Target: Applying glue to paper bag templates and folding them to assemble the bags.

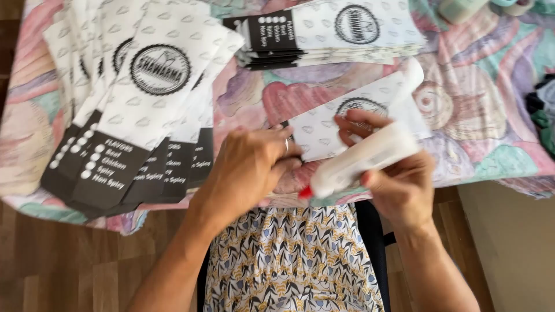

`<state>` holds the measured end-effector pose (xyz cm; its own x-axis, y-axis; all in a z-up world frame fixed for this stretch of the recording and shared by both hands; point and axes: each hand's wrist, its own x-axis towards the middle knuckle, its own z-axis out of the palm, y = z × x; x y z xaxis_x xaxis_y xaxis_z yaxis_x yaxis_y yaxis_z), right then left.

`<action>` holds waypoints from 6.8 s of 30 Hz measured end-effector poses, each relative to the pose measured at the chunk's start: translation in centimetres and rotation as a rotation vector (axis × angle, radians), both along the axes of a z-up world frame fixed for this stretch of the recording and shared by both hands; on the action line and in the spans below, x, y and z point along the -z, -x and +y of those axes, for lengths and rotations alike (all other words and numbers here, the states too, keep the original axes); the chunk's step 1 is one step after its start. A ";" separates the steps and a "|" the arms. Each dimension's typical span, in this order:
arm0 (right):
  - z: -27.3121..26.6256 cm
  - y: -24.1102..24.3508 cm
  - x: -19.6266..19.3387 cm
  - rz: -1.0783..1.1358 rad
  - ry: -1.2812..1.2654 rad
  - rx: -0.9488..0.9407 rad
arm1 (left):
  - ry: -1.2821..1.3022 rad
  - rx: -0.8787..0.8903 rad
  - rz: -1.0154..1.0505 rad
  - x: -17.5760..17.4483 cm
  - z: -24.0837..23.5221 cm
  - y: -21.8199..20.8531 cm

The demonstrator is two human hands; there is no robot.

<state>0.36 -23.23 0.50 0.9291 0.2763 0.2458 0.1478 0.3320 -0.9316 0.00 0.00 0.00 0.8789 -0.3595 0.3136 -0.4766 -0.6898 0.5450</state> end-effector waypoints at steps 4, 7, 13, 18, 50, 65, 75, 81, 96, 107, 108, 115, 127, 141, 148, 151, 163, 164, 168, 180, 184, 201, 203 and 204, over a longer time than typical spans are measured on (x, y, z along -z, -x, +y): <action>-1.0 1.7 2.2 0.196 -0.046 -0.246 | -0.175 -0.001 -0.194 2.1 -0.8 1.3; -3.4 2.2 3.5 0.191 -0.058 -0.214 | -0.200 0.015 -0.169 2.4 -0.6 2.0; -11.8 1.3 2.6 0.253 -0.021 0.218 | -0.162 0.019 -0.227 2.6 -0.5 2.4; -17.2 -2.7 1.2 0.275 0.118 0.462 | -0.145 -0.013 -0.289 3.7 -0.6 2.6; -8.6 -1.9 -2.4 -0.966 1.016 -0.128 | -0.130 -0.049 -0.381 4.1 -0.7 3.8; -10.3 -2.9 -0.5 -1.036 1.007 -0.050 | -0.180 -0.093 -0.358 4.4 -1.2 2.7; -10.2 -2.6 0.3 -1.127 1.001 0.007 | -0.164 -0.095 -0.424 4.2 -1.1 2.8; -10.5 -2.8 0.9 -1.165 0.991 0.010 | -0.147 -0.089 -0.460 3.2 -1.2 2.7; -6.5 -7.1 -0.5 -0.822 1.421 -0.253 | -0.161 -0.064 -0.402 2.9 -1.0 4.2; -7.1 -7.0 0.3 -0.777 1.483 -0.244 | -0.208 -0.306 -0.135 4.7 -10.0 0.4; -7.1 -7.0 0.2 -0.765 1.486 -0.235 | -0.332 -0.349 -0.048 5.1 -10.3 0.4; -8.6 -7.0 0.4 -0.768 1.573 -0.140 | -0.419 -0.601 0.033 4.4 -3.7 3.5; -12.6 -11.7 -3.3 -0.801 1.811 -0.171 | -0.380 -0.312 -0.198 5.1 -2.0 4.6; -3.0 -12.5 -0.4 -1.293 1.417 0.267 | 0.063 -0.683 -0.298 -5.1 12.4 5.0; -4.7 -2.4 0.3 -1.144 1.306 0.094 | -0.684 -0.978 -0.289 -1.1 13.2 2.6; -6.5 -3.1 -1.0 -0.988 1.141 -0.019 | -0.619 -0.828 -0.572 -2.5 7.3 2.7; -22.6 -11.1 2.8 -0.560 1.567 0.534 | -0.252 -0.055 -0.247 2.9 -0.6 2.3; -23.2 -11.7 2.8 -0.378 1.557 0.477 | -0.267 -0.056 -0.258 2.9 -0.5 2.1; -20.7 -11.1 0.4 0.104 1.242 0.455 | -0.247 -0.023 -0.249 2.9 0.7 0.9; -20.1 -4.3 4.9 -0.099 0.301 0.549 | -0.163 0.018 -0.103 0.8 1.9 -1.2; -15.2 -2.5 2.8 -0.212 0.481 0.426 | -0.165 0.026 -0.090 0.2 1.9 -1.2; -17.5 -2.5 5.7 -0.176 0.403 0.602 | -0.105 0.026 0.068 -1.4 2.5 -2.6; -14.2 -1.9 5.1 -0.161 0.437 0.595 | -0.091 0.030 0.070 -1.1 2.6 -2.9; -12.5 -1.6 4.8 -0.147 0.472 0.596 | -0.076 0.042 0.072 -0.9 2.7 -3.1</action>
